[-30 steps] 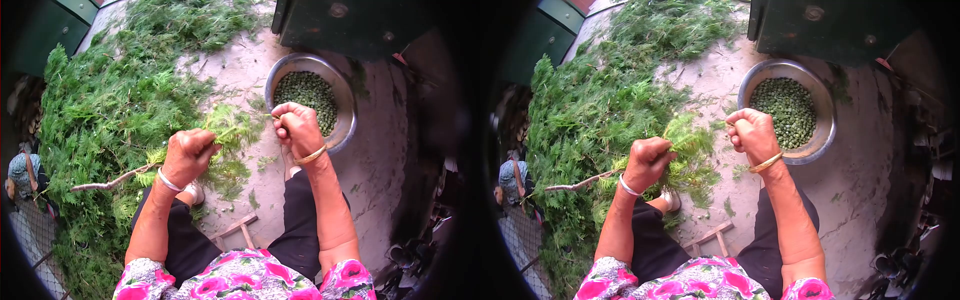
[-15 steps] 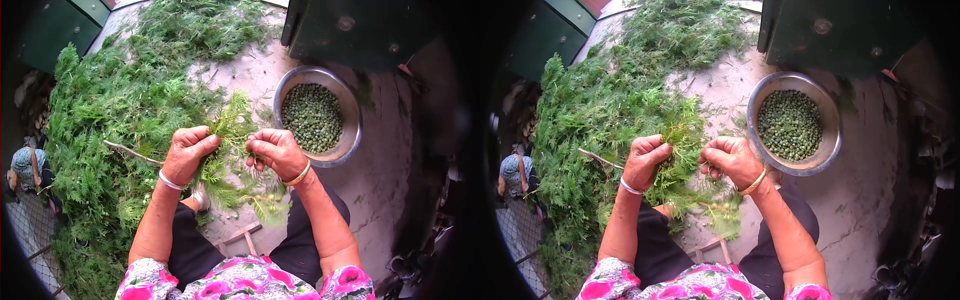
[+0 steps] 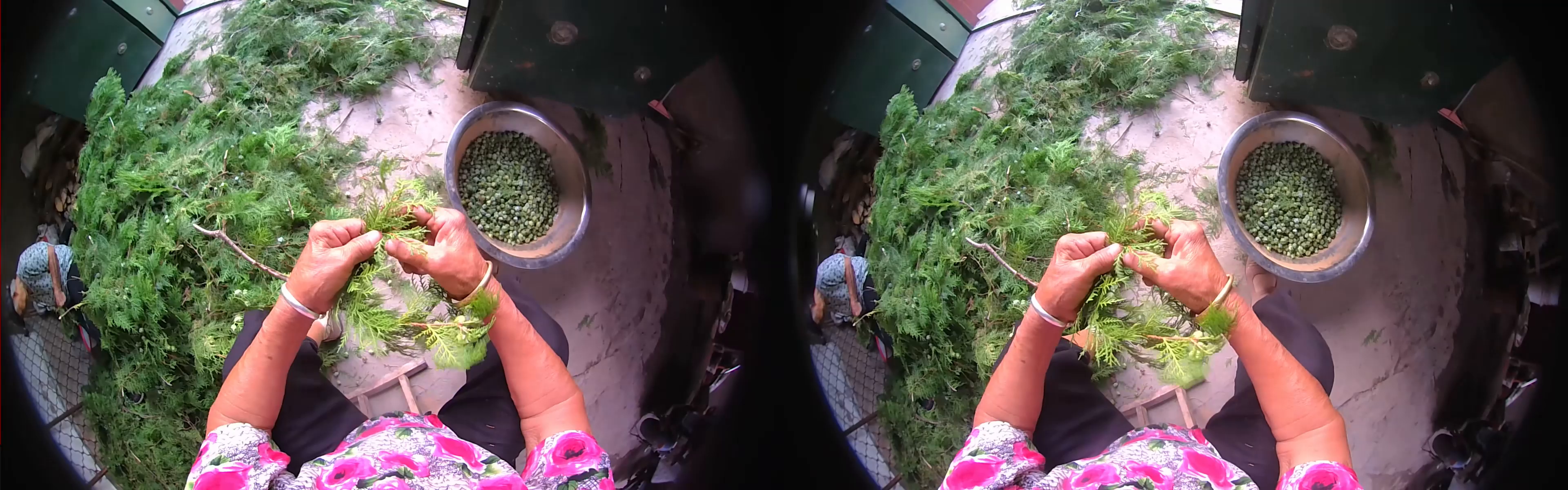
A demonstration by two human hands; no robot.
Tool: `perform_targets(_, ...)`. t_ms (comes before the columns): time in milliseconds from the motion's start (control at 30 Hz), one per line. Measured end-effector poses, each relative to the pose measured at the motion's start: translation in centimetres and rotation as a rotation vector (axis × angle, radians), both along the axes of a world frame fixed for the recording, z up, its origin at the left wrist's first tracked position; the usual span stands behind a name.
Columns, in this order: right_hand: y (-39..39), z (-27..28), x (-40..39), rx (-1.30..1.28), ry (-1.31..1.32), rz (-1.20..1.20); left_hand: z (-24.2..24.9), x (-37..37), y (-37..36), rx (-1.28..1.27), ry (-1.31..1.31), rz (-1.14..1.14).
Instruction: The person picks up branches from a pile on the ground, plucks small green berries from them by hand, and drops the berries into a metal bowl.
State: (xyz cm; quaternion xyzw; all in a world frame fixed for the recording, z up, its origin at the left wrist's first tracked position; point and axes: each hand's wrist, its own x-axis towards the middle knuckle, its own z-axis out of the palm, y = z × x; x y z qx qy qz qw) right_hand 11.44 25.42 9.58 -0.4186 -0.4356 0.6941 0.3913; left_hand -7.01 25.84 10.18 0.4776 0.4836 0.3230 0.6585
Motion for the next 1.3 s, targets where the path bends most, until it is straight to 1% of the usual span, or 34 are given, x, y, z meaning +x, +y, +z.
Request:
perform_targets(33,0.0,-0.1,0.2,0.086,-0.182,0.038,-0.1,0.0,0.0,-0.001,-0.001,0.0)
perform_targets(67,0.1,-1.1,0.0,0.277,-0.38,0.021,-0.1,-0.1,0.0,0.008,0.022,-0.03)
perform_targets(100,-0.1,-1.5,0.3,0.275,-0.381,0.021,-0.2,-0.2,0.0,0.018,0.044,-0.06)
perform_targets(167,-0.4,-1.4,0.6,0.573,-0.557,-0.005,0.6,-0.3,0.0,-0.002,0.071,-0.091)
perform_targets(200,-0.4,-1.3,0.6,0.534,-0.46,0.033,0.9,-0.3,0.0,-0.023,0.096,-0.122)
perform_targets(233,-0.2,-1.2,0.8,0.533,-0.461,0.036,1.1,-0.6,0.0,-0.024,0.094,-0.121)
perform_targets(300,-0.1,-1.1,1.6,0.432,-0.508,0.227,1.4,-1.3,0.2,-0.049,0.123,-0.214)
perform_targets(367,-0.3,-0.9,2.3,0.421,-0.473,0.198,1.8,-1.7,0.2,-0.041,0.124,-0.223)
perform_targets(433,-0.3,-0.6,3.0,-0.136,-0.01,-0.035,1.6,-2.1,0.1,-0.098,0.146,-0.103)
perform_targets(467,-0.2,-0.4,3.1,-0.176,0.165,-0.079,1.6,-2.1,0.2,-0.042,0.088,-0.084)
perform_targets(500,-0.1,0.0,3.3,-0.188,0.245,-0.085,1.8,-2.0,0.3,-0.037,0.087,-0.08)
perform_targets(600,0.4,0.2,3.7,-0.215,0.216,-0.127,1.8,-1.8,0.4,-0.105,-0.074,-0.056)
perform_targets(667,0.8,0.6,4.4,-0.289,0.36,-0.205,1.6,-2.2,0.5,-0.107,-0.088,-0.049)
perform_targets(700,0.8,0.5,4.7,-0.274,0.397,-0.243,1.6,-2.2,0.6,-0.107,-0.101,-0.041)
perform_targets(733,1.0,0.4,5.4,-0.237,0.31,-0.297,1.6,-2.2,0.5,-0.145,-0.179,-0.008)
perform_targets(767,1.4,0.2,6.4,-0.201,0.226,-0.349,1.6,-2.4,0.5,-0.143,-0.177,-0.011)
perform_targets(833,2.1,-0.7,8.1,-0.179,0.087,-0.665,1.1,-3.1,0.6,-0.119,-0.204,0.075)
perform_targets(867,2.6,-1.9,10.3,-0.096,-0.287,-0.688,0.6,-3.0,0.4,-0.102,-0.412,0.042)
perform_targets(900,2.9,-2.7,11.6,-0.01,-0.662,-0.698,0.8,-2.9,0.2,-0.101,-0.408,0.039)
perform_targets(933,2.9,-3.8,11.9,-0.007,-0.659,-0.704,0.9,-2.7,0.1,-0.116,-0.487,0.06)
perform_targets(967,2.7,-3.8,11.7,0.311,-1.026,-0.866,1.0,-2.6,0.0,-0.134,-0.568,0.08)
perform_targets(1000,2.6,-3.7,11.5,0.645,-1.39,-1.005,0.1,-3.5,0.4,-0.224,-0.583,0.04)
perform_targets(1033,2.5,-3.5,11.0,0.577,-1.166,-0.94,-0.2,-3.2,0.5,-0.319,-0.809,-0.022)
perform_targets(1100,1.9,-0.8,8.6,0.296,-0.483,-0.505,0.0,-2.5,0.0,-0.331,-0.856,0.034)
perform_targets(1133,1.6,-0.4,7.7,0.182,-0.351,-0.326,-0.1,-2.3,0.0,-0.339,-0.852,0.03)
perform_targets(1167,1.3,-0.3,6.7,0.07,-0.214,-0.149,-0.2,-2.3,0.2,-0.349,-0.871,-0.057)
perform_targets(1200,0.9,-0.4,5.6,0.047,-0.125,-0.081,-0.4,-2.2,0.4,-0.354,-0.89,-0.142)
perform_targets(1233,0.5,-0.5,4.5,0.026,-0.037,-0.012,-0.5,-2.1,0.4,-0.356,-0.89,-0.143)
perform_targets(1300,-0.2,-0.7,2.8,-0.098,0.127,-0.105,-0.7,-1.5,0.5,-0.363,-0.918,-0.196)
